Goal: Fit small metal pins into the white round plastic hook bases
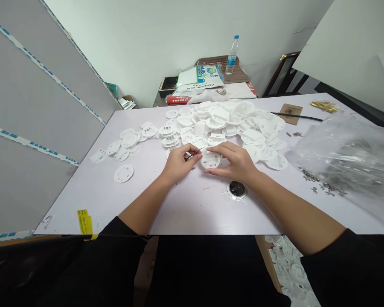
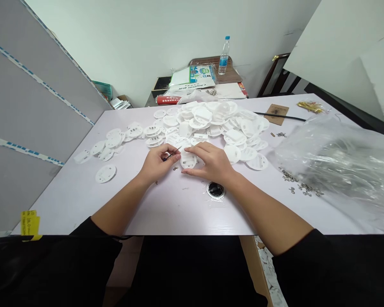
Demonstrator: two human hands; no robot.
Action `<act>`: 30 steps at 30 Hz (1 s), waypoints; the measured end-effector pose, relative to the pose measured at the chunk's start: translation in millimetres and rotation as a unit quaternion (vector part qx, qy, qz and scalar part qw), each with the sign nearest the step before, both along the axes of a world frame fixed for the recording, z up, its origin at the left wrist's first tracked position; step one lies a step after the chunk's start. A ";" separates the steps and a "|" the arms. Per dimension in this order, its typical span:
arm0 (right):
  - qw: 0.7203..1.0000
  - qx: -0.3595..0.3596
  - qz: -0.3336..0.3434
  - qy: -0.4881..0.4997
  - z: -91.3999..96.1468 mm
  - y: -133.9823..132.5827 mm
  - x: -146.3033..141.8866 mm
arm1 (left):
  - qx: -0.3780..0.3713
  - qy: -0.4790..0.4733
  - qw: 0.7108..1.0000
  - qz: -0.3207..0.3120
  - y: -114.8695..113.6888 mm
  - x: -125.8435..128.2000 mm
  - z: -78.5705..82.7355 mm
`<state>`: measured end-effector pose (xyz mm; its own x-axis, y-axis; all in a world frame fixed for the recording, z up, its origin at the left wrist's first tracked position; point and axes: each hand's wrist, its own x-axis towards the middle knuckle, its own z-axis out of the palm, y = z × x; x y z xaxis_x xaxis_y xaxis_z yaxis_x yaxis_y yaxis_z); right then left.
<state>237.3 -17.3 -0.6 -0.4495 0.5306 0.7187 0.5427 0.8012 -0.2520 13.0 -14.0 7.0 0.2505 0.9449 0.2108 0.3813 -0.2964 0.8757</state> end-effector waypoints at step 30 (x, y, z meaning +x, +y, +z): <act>0.996 -0.015 0.060 0.063 3.2 -4.4 -6.7 | -0.059 -0.063 0.995 -0.046 -1.1 5.7 -3.6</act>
<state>230.7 -21.7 2.6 -0.4181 0.5016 0.7574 0.4069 0.8488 -0.3375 18.7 -15.1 3.4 0.3156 0.9392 0.1353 0.2429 -0.2178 0.9453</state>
